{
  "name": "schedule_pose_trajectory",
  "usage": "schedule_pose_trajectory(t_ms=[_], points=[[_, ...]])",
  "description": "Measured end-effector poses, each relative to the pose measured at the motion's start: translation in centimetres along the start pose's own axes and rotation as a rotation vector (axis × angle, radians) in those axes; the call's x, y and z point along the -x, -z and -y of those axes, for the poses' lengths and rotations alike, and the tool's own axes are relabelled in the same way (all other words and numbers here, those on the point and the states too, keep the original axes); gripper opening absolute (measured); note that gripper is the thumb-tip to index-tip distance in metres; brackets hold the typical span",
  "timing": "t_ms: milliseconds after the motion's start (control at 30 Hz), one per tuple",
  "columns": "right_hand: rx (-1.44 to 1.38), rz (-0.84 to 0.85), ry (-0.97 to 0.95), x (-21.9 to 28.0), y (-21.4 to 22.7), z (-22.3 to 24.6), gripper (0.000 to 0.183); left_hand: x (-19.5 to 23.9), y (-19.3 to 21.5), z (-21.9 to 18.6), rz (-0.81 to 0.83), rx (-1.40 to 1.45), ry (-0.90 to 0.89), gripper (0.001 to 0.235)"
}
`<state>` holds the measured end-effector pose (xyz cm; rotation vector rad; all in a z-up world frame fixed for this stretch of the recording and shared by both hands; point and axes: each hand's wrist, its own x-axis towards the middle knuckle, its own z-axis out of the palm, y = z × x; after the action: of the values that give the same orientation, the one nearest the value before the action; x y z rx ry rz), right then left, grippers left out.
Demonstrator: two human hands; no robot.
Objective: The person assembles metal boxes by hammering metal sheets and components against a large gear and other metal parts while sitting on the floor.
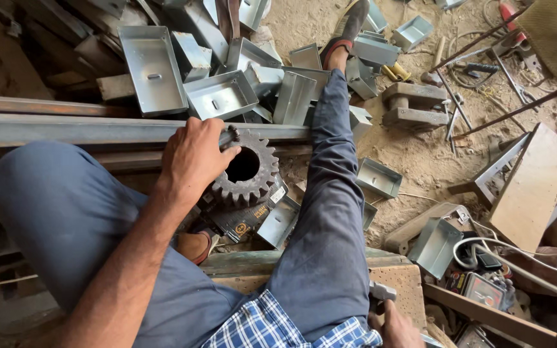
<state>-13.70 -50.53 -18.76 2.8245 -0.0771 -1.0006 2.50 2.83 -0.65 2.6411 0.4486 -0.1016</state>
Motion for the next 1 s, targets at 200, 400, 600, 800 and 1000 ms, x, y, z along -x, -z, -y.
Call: schedule_pose_trajectory(t_ms=[200, 400, 600, 800, 1000], points=[[-0.291, -0.304, -0.045, 5.8, 19.5, 10.5, 0.039, 0.7, 0.1, -0.6, -0.020, 0.022, -0.032, 0.042], [-1.106, -0.371, 0.511, -2.3, 23.4, 22.6, 0.039, 1.2, -0.4, -1.1, -0.060, 0.009, -0.036, 0.037], [-1.323, -0.124, 0.800, -13.6, 21.8, 31.5, 0.053, 0.1, -1.2, 0.3, -0.105, 0.052, -0.062, 0.043], [-1.657, 0.295, 0.744, -18.6, 16.8, 35.3, 0.056, -0.5, -3.5, 1.3, -0.079, -0.021, -0.022, 0.043], [-1.820, 0.497, 0.348, -18.1, 16.6, 34.5, 0.055, -1.3, -3.8, 1.2, 0.032, -0.010, 0.035, 0.038]])
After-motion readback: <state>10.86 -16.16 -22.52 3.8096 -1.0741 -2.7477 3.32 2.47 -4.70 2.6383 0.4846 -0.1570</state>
